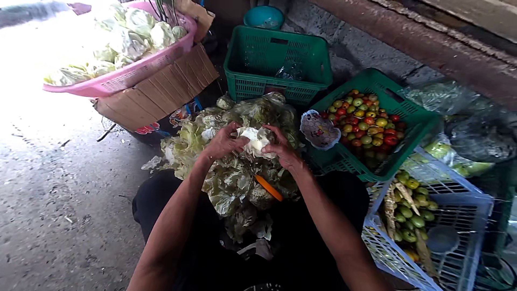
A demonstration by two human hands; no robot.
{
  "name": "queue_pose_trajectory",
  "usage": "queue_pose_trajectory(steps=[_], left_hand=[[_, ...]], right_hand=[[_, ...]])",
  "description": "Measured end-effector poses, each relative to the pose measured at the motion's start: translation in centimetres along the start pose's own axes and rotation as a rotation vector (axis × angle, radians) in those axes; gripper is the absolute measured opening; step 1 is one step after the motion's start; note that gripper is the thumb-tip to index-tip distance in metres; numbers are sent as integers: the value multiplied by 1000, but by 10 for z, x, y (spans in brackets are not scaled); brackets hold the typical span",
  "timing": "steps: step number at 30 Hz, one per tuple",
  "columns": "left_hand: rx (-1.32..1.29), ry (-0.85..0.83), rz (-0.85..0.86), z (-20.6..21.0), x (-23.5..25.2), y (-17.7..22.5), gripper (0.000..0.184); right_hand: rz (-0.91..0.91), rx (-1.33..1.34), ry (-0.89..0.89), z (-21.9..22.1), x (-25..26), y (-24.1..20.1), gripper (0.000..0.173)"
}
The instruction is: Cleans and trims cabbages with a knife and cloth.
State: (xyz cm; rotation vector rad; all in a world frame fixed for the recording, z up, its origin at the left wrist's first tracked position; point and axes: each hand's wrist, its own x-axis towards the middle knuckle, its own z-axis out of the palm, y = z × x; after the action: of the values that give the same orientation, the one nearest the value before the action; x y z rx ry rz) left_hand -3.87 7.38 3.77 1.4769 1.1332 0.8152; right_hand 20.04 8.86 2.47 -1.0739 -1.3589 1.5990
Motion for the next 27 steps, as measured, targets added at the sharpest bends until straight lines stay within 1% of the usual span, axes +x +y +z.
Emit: queue_pose_trajectory(steps=[2,5,6,8,9,10,12,14,16,17,18,19,20,22,23,24,25,26,27], left_hand=[[34,48,-3,3,9,-1,31],[38,144,-47,4,17,7,24],[26,184,-75,3,19,7,24],[14,284,-110,3,21,4,27],[29,340,-127,2,22,3,28],[72,399,-142,1,24,1,28],[237,491,-160,0,25,1,30],[398,560,-172,-3,25,2,34],[499,597,-131,-3,23,-4,37],[516,573,-93,-1,19,-11,48],[516,528,-54,1,14,-19,62],[470,455,-63,5,10,-21,75],[392,361,-71,10,8,-18,84],[211,131,-33,20,10,-12,90],[147,39,-4,23,13,-10,87],[106,-18,25,24,16,-8,73],[65,-42,53,23,17,-8,56],[49,-32,82,19,19,-9,40],[62,2,100,15,18,-9,30]], right_hand=[[16,29,52,3,2,6,86],[81,175,150,5,5,14,76],[118,258,184,4,7,16,69],[209,421,262,6,10,18,38],[256,488,271,7,11,20,29],[296,548,273,9,11,24,26],[333,642,265,11,13,31,31],[326,641,266,12,14,33,30],[287,575,259,12,14,34,28],[244,506,247,12,14,37,32],[195,401,218,12,14,42,50],[153,282,195,12,14,45,71],[115,165,176,14,13,44,85],[56,-19,152,22,7,36,96],[32,-75,136,24,6,34,99],[15,-112,125,25,6,32,101],[-3,-143,117,25,6,31,101],[-15,-168,114,23,7,30,102],[-23,-189,124,20,8,30,102]])
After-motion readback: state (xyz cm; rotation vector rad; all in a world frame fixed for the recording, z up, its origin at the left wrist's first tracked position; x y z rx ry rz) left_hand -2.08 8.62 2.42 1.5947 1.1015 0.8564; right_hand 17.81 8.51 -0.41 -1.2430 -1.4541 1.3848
